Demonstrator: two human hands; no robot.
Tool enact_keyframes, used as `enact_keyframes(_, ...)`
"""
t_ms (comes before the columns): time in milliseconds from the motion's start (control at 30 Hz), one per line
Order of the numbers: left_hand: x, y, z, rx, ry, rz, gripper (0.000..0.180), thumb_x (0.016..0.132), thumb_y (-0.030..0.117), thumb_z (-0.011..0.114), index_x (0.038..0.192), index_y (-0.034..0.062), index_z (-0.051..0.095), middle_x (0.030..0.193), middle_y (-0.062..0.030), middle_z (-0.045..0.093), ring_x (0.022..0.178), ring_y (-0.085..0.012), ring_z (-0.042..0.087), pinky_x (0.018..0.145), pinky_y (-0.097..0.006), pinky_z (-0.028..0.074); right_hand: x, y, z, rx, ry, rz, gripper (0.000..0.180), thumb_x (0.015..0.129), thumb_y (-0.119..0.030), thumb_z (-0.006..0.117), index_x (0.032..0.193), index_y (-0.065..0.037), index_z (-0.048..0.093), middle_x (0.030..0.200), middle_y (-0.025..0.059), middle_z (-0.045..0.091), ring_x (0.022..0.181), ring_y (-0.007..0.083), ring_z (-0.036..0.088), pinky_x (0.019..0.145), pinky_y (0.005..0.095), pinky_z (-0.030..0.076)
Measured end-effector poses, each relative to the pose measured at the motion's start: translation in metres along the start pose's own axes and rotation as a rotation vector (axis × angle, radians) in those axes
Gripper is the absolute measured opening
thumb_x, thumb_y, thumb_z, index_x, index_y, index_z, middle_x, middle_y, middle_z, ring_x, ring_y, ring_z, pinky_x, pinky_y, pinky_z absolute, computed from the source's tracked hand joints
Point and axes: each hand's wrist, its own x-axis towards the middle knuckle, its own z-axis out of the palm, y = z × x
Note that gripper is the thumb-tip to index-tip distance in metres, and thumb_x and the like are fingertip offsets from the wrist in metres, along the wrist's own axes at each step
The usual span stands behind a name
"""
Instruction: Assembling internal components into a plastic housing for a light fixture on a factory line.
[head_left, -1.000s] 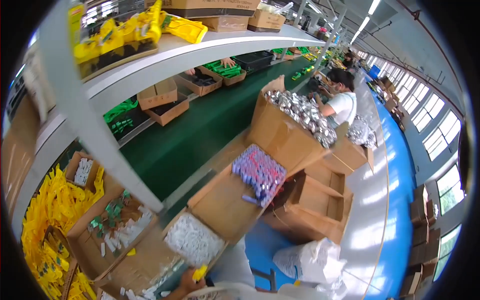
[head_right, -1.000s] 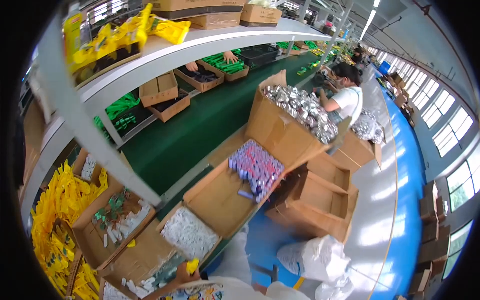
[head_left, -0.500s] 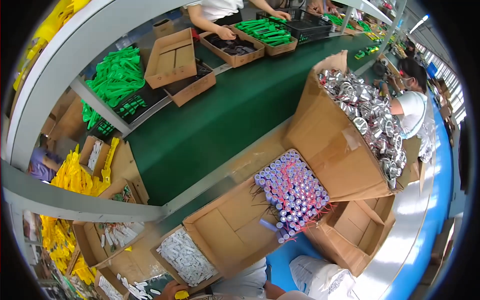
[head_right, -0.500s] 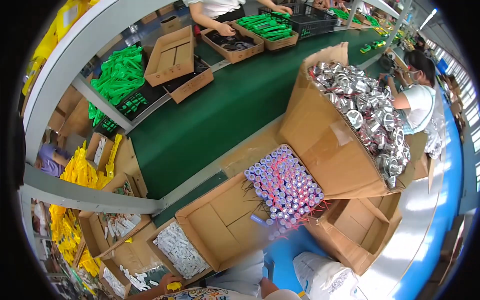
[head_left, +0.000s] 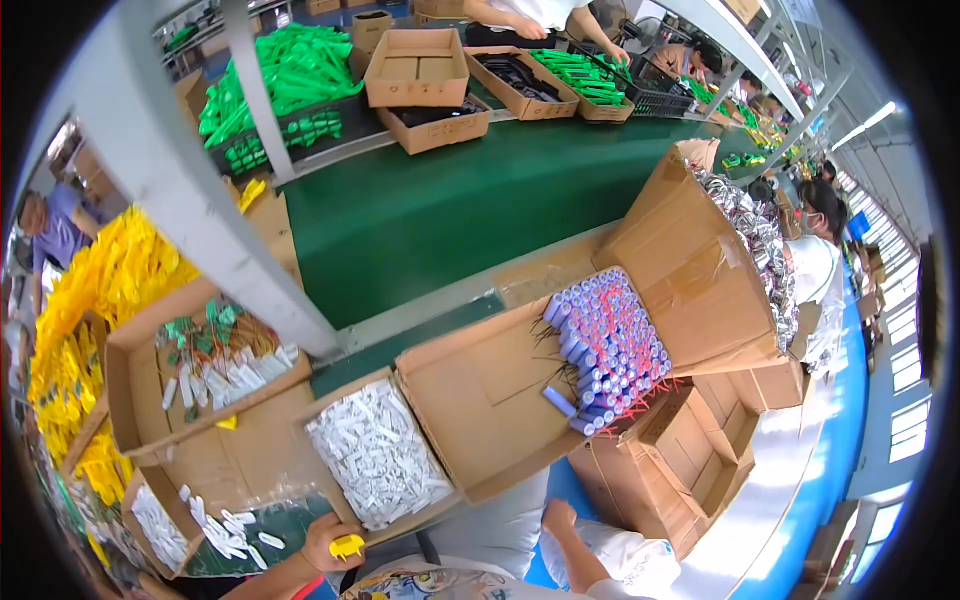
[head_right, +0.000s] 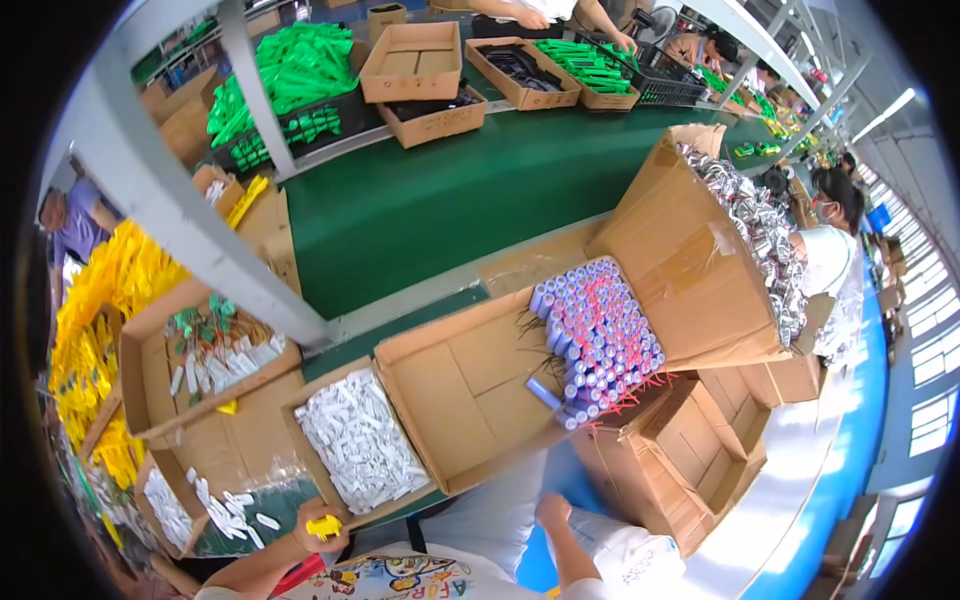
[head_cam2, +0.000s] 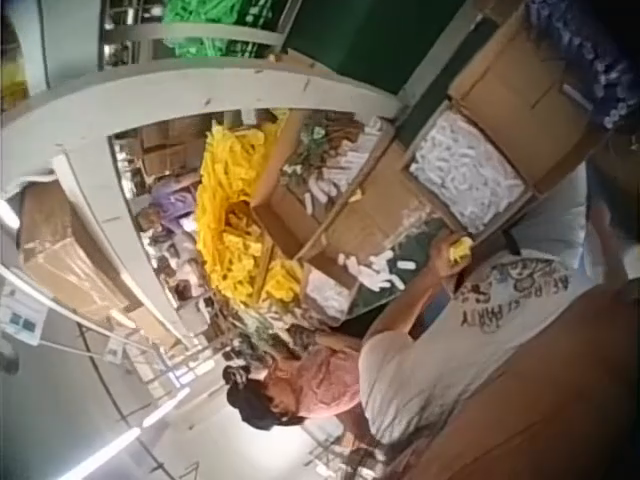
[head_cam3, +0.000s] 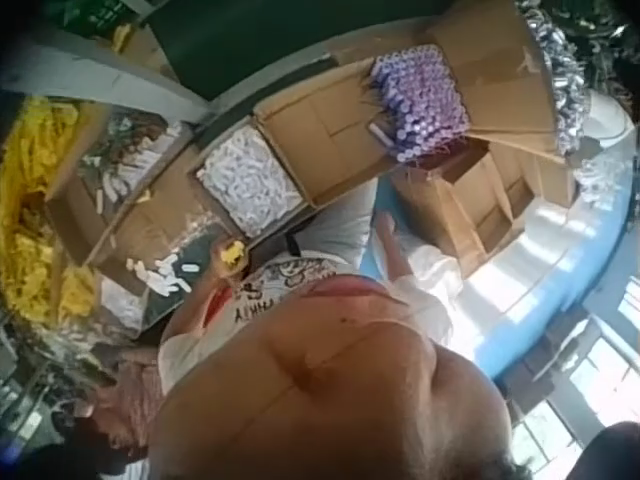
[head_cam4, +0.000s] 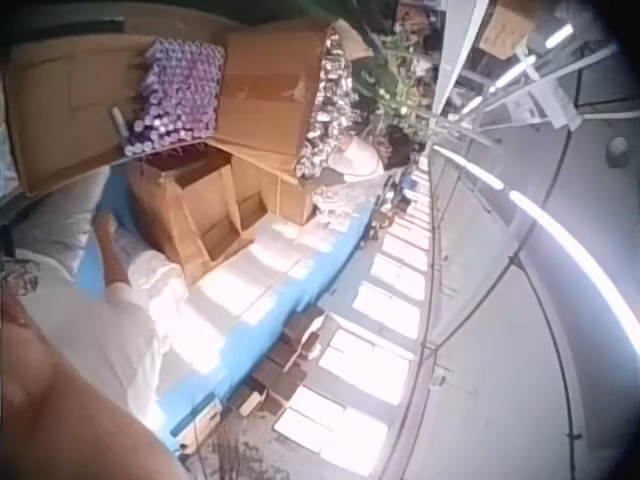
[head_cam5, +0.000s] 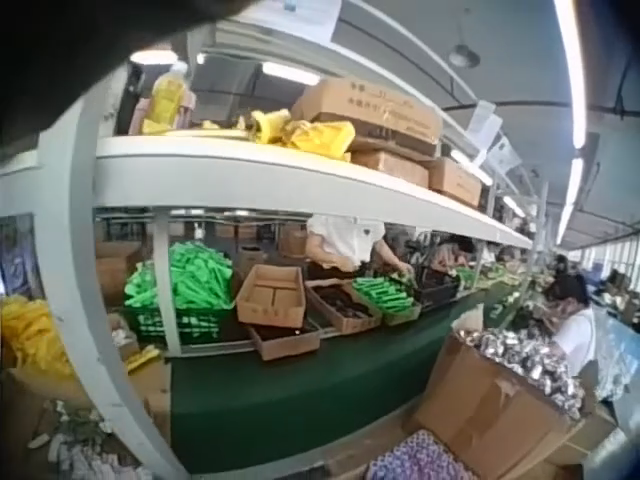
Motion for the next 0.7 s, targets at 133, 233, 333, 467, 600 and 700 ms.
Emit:
enact_keyframes(133,0.006,0.011,-0.004,0.09,0.021,0.004,0.038,0.058,0.021,0.078,0.092,0.0113,0.063,0.065,-0.0063,0.056,0.057,-0.0268,0.055,0.051,-0.036,0.044,-0.052,-0.026,-0.05,0.385,0.871,-0.476,0.032,0.079,-0.03,0.06,0.101,-0.008,0.061,0.105,0.0118,0.059,0.099,0.0338,0.055,0.083,0.0431,0.046)
enact_keyframes(233,0.025,0.028,-0.013,0.318,-0.065,0.073,0.024,0.056,0.02,0.075,0.075,0.013,0.062,0.062,-0.0055,0.057,0.056,-0.0252,0.054,0.05,-0.037,0.041,-0.095,-0.066,-0.044,-0.068,0.908,-0.629,0.028,0.078,-0.029,0.061,0.098,-0.01,0.059,0.108,0.0096,0.055,0.1,0.0361,0.052,0.081,0.0438,0.043)
enact_keyframes(333,0.017,0.019,-0.001,0.448,0.242,0.282,0.052,0.058,0.021,0.076,0.105,0.0064,0.058,0.086,-0.0139,0.061,0.075,-0.0335,0.061,0.064,-0.039,0.049,-0.084,-0.069,-0.027,-0.163,0.893,-0.634,0.02,0.08,-0.026,0.06,0.093,-0.011,0.061,0.102,0.0072,0.058,0.099,0.0294,0.053,0.079,0.0415,0.043)
enact_keyframes(467,0.005,0.001,0.006,0.171,0.34,0.084,0.034,0.067,0.009,0.072,0.097,0.0024,0.057,0.077,-0.0124,0.06,0.065,-0.0289,0.061,0.06,-0.034,0.048,-0.077,-0.081,-0.03,-0.237,0.847,-0.603,0.018,0.086,-0.025,0.057,0.083,-0.009,0.063,0.091,0.0089,0.061,0.093,0.0275,0.055,0.079,0.0396,0.044)
enact_keyframes(600,0.019,0.025,0.008,0.279,0.395,0.111,0.029,0.069,0.016,0.072,0.093,0.0057,0.059,0.078,-0.0137,0.061,0.071,-0.0331,0.063,0.061,-0.036,0.05,-0.089,-0.064,-0.011,-0.081,0.744,-0.561,0.027,0.09,-0.028,0.051,0.084,-0.005,0.063,0.083,0.0156,0.065,0.078,0.0348,0.062,0.07,0.0466,0.049)
enact_keyframes(700,0.024,0.038,0.007,0.342,0.506,0.208,0.025,0.07,0.015,0.073,0.087,0.0048,0.058,0.073,-0.0139,0.057,0.063,-0.0349,0.058,0.054,-0.039,0.045,-0.154,-0.036,0.022,-0.082,0.571,-0.553,0.035,0.09,-0.03,0.048,0.074,-0.004,0.064,0.074,0.0195,0.066,0.066,0.0389,0.065,0.061,0.0515,0.051)
